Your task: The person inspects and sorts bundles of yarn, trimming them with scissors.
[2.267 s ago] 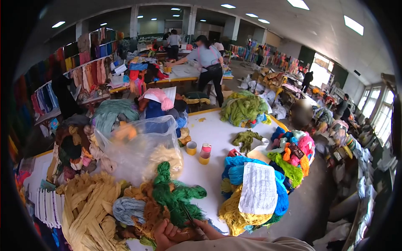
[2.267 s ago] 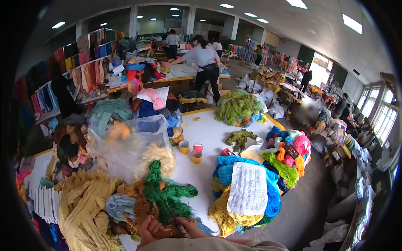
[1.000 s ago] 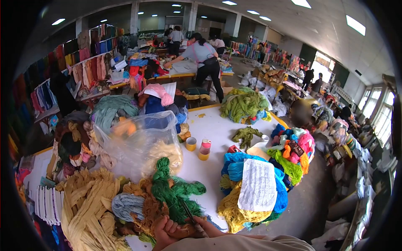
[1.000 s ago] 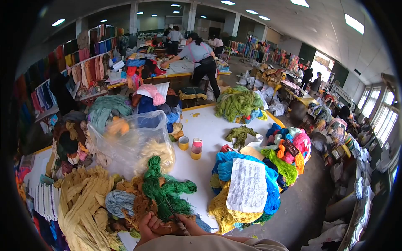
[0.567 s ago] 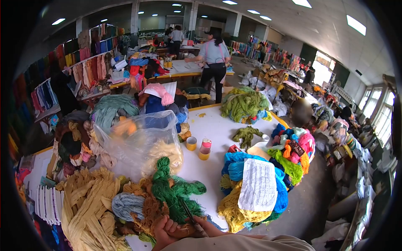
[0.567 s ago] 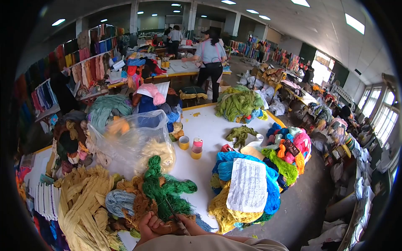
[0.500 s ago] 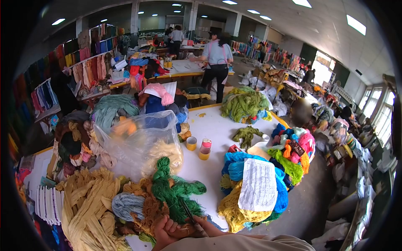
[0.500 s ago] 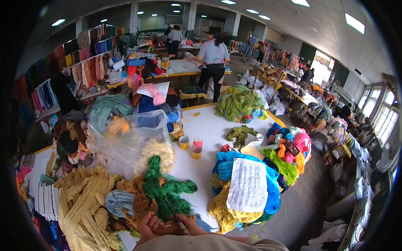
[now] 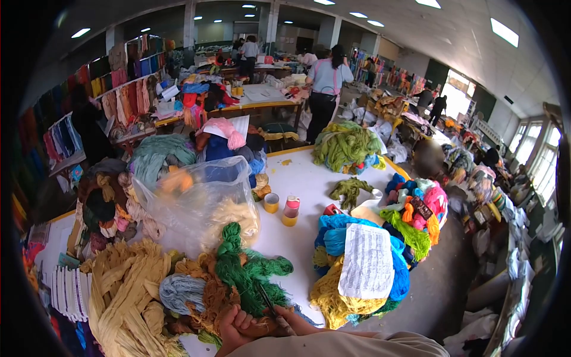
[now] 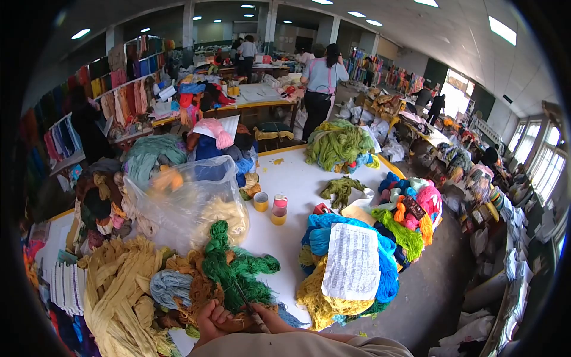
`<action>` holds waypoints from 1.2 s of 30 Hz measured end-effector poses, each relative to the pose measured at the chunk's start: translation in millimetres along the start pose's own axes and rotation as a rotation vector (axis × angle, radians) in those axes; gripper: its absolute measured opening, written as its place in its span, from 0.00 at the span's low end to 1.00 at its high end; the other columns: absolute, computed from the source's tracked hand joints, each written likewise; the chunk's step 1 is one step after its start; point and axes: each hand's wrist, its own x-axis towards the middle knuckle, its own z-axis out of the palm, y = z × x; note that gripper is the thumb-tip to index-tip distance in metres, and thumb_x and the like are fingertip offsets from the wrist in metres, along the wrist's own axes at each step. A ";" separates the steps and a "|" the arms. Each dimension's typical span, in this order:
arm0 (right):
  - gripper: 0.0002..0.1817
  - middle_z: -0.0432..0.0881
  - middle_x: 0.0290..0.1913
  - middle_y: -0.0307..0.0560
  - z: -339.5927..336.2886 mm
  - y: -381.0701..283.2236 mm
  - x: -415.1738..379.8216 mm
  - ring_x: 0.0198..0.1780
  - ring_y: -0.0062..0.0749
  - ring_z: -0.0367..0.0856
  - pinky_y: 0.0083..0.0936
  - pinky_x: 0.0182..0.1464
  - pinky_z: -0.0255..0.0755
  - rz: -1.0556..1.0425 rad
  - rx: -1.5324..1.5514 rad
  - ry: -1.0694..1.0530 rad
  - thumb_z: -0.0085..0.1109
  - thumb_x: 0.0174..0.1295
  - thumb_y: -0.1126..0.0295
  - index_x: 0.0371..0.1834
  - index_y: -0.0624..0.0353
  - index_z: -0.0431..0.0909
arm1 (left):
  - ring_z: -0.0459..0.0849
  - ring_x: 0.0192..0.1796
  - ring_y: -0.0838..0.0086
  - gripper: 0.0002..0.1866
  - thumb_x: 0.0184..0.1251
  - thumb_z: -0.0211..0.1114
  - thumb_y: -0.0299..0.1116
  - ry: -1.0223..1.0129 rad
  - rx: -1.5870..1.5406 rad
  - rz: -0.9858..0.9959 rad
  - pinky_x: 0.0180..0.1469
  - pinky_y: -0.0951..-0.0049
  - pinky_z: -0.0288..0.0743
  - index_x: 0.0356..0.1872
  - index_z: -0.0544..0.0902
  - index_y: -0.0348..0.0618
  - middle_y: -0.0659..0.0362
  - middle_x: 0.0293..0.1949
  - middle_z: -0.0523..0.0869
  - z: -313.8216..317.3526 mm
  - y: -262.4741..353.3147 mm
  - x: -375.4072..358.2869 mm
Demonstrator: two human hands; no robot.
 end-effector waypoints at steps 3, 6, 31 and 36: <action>0.21 0.81 0.53 0.44 20.3 -6.8 -10.4 0.50 0.27 0.81 0.23 0.54 0.75 0.029 0.053 0.050 0.42 0.79 0.54 0.65 0.55 0.69 | 0.63 0.23 0.81 0.08 0.76 0.54 0.37 0.007 -0.012 0.001 0.42 0.69 0.69 0.34 0.72 0.54 0.71 0.17 0.60 -1.3 -0.6 0.9; 0.25 0.78 0.64 0.51 -12.9 6.5 7.1 0.65 0.35 0.76 0.30 0.70 0.65 0.001 0.032 -0.029 0.40 0.79 0.52 0.68 0.59 0.67 | 0.63 0.23 0.80 0.07 0.76 0.54 0.37 0.011 -0.016 0.001 0.42 0.69 0.69 0.34 0.72 0.53 0.71 0.17 0.60 -1.9 -1.1 0.7; 0.21 0.75 0.57 0.41 -35.5 16.9 14.0 0.54 0.24 0.76 0.19 0.56 0.69 -0.110 -0.236 -0.070 0.46 0.76 0.72 0.70 0.55 0.63 | 0.64 0.23 0.81 0.06 0.74 0.58 0.38 0.032 -0.006 0.020 0.40 0.70 0.70 0.35 0.75 0.53 0.72 0.17 0.61 -0.4 -2.9 -0.4; 0.18 0.78 0.57 0.41 -32.0 17.0 13.6 0.56 0.23 0.76 0.20 0.59 0.69 -0.069 -0.104 -0.048 0.43 0.78 0.67 0.67 0.53 0.67 | 0.66 0.23 0.81 0.06 0.72 0.62 0.38 0.075 0.022 0.054 0.39 0.69 0.72 0.35 0.79 0.52 0.71 0.17 0.63 5.6 -4.7 -4.0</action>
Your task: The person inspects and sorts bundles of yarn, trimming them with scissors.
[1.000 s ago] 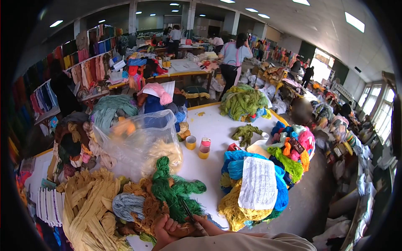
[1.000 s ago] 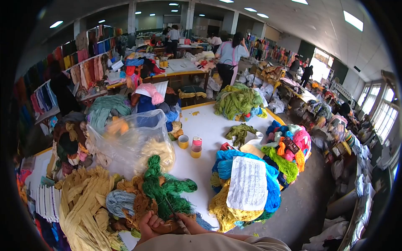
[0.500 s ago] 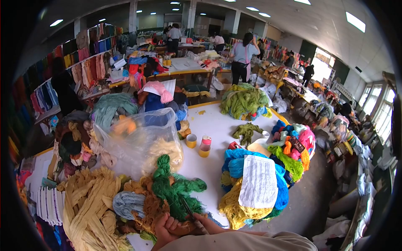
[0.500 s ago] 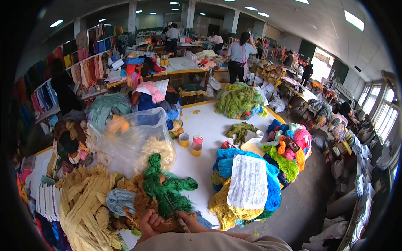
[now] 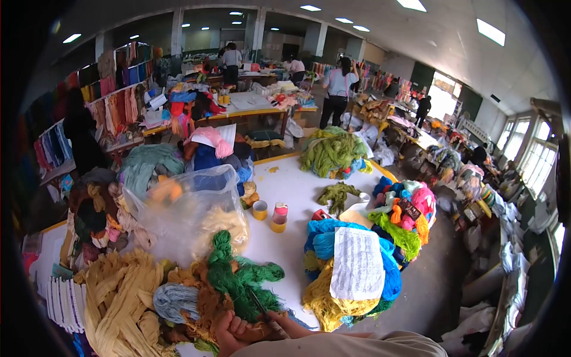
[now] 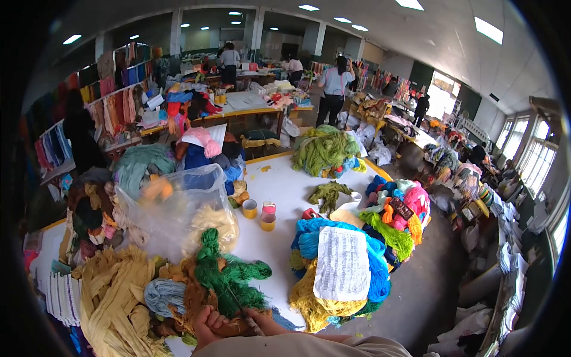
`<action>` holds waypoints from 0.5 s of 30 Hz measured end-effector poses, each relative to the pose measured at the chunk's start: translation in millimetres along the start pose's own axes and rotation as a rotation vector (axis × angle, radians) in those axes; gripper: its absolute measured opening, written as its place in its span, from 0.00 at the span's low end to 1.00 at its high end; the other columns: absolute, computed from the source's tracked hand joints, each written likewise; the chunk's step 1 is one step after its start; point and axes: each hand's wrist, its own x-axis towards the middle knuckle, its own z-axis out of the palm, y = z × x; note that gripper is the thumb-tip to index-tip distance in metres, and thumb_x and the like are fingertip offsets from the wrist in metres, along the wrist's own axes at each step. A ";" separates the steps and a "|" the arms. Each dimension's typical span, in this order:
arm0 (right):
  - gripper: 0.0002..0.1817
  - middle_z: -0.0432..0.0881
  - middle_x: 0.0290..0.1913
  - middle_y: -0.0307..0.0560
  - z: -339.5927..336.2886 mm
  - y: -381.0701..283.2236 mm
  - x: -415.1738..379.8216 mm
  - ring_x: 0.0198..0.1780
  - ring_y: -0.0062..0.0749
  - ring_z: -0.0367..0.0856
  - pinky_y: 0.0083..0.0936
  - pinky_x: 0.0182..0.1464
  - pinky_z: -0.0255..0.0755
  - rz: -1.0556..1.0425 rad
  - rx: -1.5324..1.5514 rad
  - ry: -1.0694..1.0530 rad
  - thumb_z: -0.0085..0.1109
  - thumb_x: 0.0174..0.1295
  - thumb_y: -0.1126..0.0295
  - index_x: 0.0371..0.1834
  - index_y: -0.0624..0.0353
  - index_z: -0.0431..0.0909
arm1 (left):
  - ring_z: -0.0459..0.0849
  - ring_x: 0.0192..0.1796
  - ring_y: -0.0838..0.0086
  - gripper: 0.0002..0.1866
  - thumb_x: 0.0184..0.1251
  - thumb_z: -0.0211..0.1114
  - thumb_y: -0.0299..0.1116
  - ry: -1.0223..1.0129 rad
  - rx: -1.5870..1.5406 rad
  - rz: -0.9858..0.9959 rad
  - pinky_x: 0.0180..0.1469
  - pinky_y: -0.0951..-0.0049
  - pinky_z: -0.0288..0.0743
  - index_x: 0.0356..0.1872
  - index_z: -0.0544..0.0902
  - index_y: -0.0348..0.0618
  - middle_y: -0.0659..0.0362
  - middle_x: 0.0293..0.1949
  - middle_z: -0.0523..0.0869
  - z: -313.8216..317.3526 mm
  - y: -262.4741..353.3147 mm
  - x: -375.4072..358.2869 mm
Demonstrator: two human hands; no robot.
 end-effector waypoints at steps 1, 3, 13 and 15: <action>0.17 0.79 0.55 0.41 9.8 -4.1 -3.2 0.55 0.23 0.76 0.20 0.58 0.70 0.025 0.079 0.029 0.43 0.78 0.64 0.66 0.53 0.69 | 0.66 0.23 0.81 0.06 0.72 0.62 0.38 -0.003 0.001 0.003 0.39 0.69 0.72 0.35 0.79 0.52 0.71 0.17 0.63 -0.9 0.5 0.5; 0.17 0.80 0.54 0.41 33.2 -14.8 -14.9 0.54 0.23 0.77 0.20 0.58 0.70 0.045 0.113 0.072 0.43 0.79 0.63 0.65 0.54 0.70 | 0.66 0.23 0.80 0.06 0.72 0.61 0.39 -0.024 0.014 0.003 0.40 0.69 0.72 0.36 0.79 0.51 0.72 0.17 0.62 -4.2 -0.2 1.2; 0.20 0.78 0.59 0.43 -15.1 17.9 3.1 0.60 0.25 0.75 0.24 0.62 0.68 -0.086 -0.044 -0.001 0.48 0.77 0.64 0.68 0.59 0.68 | 0.63 0.23 0.81 0.08 0.75 0.59 0.41 -0.098 0.076 0.007 0.40 0.68 0.70 0.37 0.78 0.51 0.72 0.17 0.60 -18.0 -1.2 5.3; 0.21 0.77 0.61 0.45 -13.3 14.7 -0.3 0.62 0.28 0.74 0.26 0.64 0.67 -0.154 -0.202 0.025 0.49 0.76 0.67 0.69 0.59 0.66 | 0.63 0.23 0.81 0.08 0.76 0.58 0.41 -0.086 0.033 -0.039 0.39 0.68 0.71 0.37 0.78 0.52 0.72 0.18 0.61 -17.3 -1.2 6.2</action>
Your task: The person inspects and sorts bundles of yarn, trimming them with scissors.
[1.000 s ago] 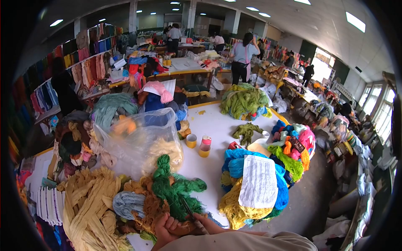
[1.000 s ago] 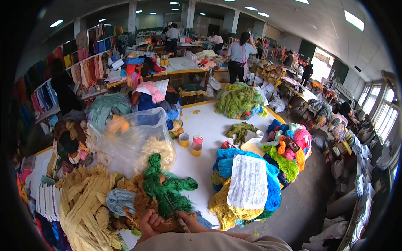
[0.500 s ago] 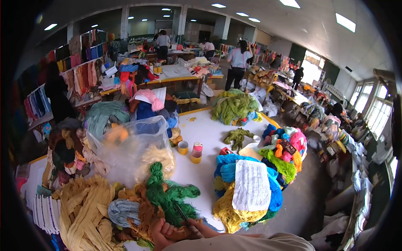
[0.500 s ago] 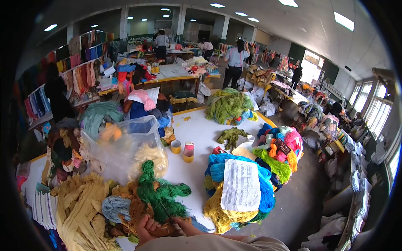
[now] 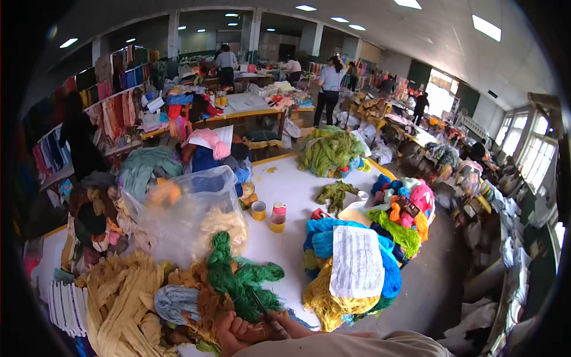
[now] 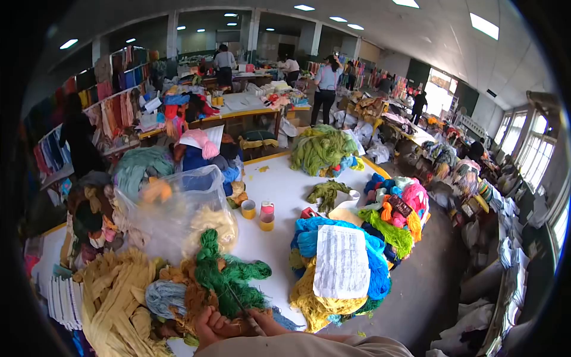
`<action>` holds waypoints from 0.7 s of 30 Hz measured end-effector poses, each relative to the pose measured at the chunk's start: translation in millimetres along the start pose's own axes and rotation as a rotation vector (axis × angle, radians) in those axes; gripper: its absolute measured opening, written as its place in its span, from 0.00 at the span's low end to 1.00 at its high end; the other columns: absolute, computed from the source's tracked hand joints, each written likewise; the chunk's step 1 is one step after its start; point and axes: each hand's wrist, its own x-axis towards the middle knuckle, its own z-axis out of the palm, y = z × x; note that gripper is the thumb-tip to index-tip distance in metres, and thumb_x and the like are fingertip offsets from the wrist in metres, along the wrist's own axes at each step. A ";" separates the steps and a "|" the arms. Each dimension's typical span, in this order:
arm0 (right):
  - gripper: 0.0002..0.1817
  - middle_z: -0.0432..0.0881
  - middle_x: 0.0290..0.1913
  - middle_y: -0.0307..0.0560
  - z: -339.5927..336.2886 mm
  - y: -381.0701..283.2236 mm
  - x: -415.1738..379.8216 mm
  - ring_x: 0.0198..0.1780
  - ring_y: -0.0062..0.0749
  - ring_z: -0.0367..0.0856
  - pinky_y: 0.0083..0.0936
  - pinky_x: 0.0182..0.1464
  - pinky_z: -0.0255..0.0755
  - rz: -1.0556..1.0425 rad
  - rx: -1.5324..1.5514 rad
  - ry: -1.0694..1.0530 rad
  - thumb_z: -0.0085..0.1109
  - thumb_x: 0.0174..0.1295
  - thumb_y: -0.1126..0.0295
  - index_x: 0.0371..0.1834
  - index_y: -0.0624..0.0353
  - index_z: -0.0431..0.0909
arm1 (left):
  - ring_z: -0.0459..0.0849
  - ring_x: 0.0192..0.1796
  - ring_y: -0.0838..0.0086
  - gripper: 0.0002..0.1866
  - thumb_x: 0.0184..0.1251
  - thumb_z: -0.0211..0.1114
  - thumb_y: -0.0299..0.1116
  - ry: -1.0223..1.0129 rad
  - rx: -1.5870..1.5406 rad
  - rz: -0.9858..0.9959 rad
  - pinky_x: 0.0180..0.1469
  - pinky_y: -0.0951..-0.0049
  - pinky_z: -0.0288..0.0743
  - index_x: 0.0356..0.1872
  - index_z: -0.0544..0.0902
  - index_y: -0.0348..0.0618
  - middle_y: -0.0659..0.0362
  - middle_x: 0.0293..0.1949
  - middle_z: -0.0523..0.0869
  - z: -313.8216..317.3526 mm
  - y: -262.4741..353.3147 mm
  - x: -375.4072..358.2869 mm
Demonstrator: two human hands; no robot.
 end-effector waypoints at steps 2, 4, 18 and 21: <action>0.22 0.75 0.62 0.47 -6.4 2.7 1.5 0.65 0.30 0.72 0.27 0.67 0.65 0.022 0.015 -0.032 0.50 0.76 0.69 0.70 0.60 0.65 | 0.64 0.23 0.81 0.07 0.76 0.58 0.40 0.021 0.014 0.014 0.39 0.68 0.72 0.37 0.78 0.52 0.72 0.18 0.61 3.2 -0.6 -0.4; 0.21 0.75 0.63 0.47 -7.8 2.5 2.4 0.65 0.30 0.72 0.27 0.68 0.64 0.025 -0.014 -0.045 0.49 0.76 0.69 0.70 0.60 0.64 | 0.64 0.23 0.80 0.07 0.76 0.58 0.40 0.045 0.027 0.028 0.39 0.68 0.72 0.37 0.78 0.52 0.71 0.18 0.62 3.8 -1.7 -0.7; 0.20 0.75 0.61 0.45 1.8 -9.0 2.8 0.62 0.26 0.74 0.21 0.65 0.67 0.112 0.085 -0.075 0.46 0.76 0.71 0.69 0.59 0.64 | 0.67 0.23 0.80 0.07 0.75 0.58 0.38 0.051 -0.021 0.033 0.39 0.68 0.73 0.37 0.79 0.51 0.71 0.17 0.65 3.9 -2.6 -1.5; 0.21 0.75 0.60 0.44 -2.4 -4.9 3.4 0.61 0.26 0.74 0.22 0.64 0.66 0.135 0.116 -0.048 0.47 0.76 0.69 0.70 0.59 0.64 | 0.68 0.23 0.80 0.06 0.74 0.58 0.38 0.083 -0.039 0.038 0.38 0.68 0.73 0.37 0.79 0.50 0.71 0.18 0.65 6.2 -3.8 -1.7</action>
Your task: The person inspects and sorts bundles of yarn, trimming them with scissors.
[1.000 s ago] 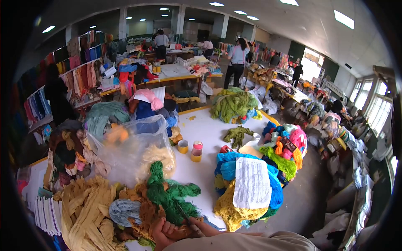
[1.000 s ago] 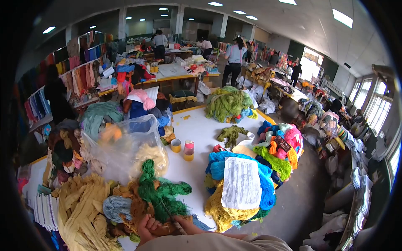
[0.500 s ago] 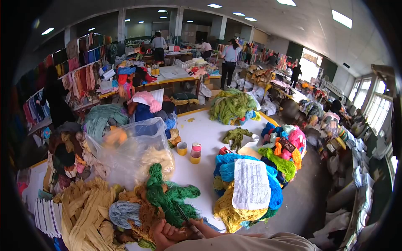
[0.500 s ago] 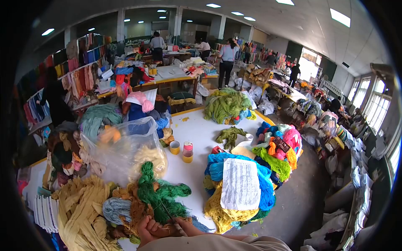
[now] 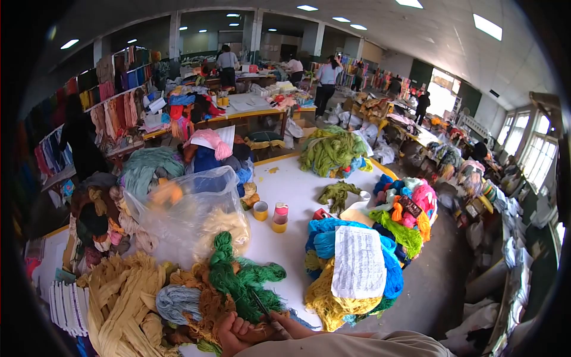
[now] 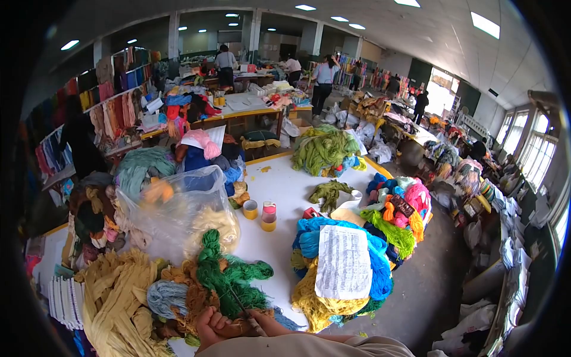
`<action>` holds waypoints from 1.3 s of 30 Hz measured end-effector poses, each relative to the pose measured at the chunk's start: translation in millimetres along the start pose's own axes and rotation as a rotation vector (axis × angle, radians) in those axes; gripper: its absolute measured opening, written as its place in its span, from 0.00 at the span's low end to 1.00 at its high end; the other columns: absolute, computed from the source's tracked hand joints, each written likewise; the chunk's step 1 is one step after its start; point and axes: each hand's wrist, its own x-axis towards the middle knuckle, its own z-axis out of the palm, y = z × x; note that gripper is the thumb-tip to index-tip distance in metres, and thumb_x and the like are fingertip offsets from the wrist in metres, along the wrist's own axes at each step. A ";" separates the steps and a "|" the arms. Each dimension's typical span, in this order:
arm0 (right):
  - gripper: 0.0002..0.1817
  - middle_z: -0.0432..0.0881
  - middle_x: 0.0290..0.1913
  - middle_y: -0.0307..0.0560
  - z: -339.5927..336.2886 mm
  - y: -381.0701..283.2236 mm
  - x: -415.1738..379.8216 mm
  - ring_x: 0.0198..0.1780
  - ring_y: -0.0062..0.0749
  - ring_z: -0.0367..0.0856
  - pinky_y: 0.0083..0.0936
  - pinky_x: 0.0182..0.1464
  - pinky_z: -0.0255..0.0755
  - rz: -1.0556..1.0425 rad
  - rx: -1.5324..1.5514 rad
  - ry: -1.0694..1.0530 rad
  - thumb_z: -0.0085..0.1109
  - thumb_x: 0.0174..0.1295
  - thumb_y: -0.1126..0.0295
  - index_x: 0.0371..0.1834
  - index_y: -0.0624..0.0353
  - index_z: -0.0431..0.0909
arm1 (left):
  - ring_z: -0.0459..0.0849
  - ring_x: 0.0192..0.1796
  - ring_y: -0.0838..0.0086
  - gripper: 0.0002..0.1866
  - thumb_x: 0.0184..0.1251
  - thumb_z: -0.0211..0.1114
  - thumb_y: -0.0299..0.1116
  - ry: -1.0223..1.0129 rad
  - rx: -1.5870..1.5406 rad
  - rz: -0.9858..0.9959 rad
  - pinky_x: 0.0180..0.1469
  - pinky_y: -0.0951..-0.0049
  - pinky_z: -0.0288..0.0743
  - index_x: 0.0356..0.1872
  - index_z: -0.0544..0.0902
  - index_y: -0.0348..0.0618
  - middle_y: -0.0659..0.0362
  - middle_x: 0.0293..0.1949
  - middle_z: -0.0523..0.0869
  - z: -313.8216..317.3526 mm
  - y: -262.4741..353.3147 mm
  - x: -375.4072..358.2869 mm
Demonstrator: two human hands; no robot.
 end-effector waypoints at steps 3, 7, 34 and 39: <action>0.22 0.74 0.60 0.44 -10.1 8.2 4.0 0.60 0.27 0.74 0.24 0.64 0.66 -0.096 -0.119 -0.012 0.50 0.75 0.68 0.70 0.59 0.64 | 0.68 0.23 0.80 0.06 0.74 0.58 0.37 0.004 -0.007 0.003 0.39 0.69 0.73 0.37 0.79 0.50 0.71 0.18 0.66 3.5 -0.6 -1.6; 0.23 0.74 0.61 0.46 -15.1 11.2 5.1 0.61 0.29 0.73 0.25 0.64 0.65 -0.118 -0.152 -0.018 0.51 0.75 0.67 0.71 0.59 0.64 | 0.68 0.23 0.80 0.05 0.73 0.59 0.37 -0.027 0.003 -0.004 0.40 0.68 0.73 0.37 0.79 0.50 0.71 0.18 0.66 -1.8 0.0 1.4; 0.18 0.78 0.58 0.45 13.4 -9.0 -8.3 0.57 0.27 0.77 0.22 0.60 0.71 -0.053 -0.079 -0.015 0.42 0.79 0.65 0.68 0.56 0.64 | 0.67 0.23 0.80 0.06 0.73 0.59 0.38 -0.057 0.004 -0.026 0.42 0.68 0.72 0.36 0.78 0.51 0.71 0.17 0.65 -10.3 -0.7 6.7; 0.17 0.79 0.58 0.45 34.2 -25.2 -18.2 0.56 0.27 0.79 0.23 0.59 0.73 0.048 0.102 0.042 0.41 0.80 0.64 0.66 0.55 0.66 | 0.67 0.23 0.79 0.06 0.73 0.59 0.38 -0.044 0.011 -0.022 0.41 0.67 0.73 0.36 0.77 0.51 0.71 0.18 0.65 -7.7 0.0 4.3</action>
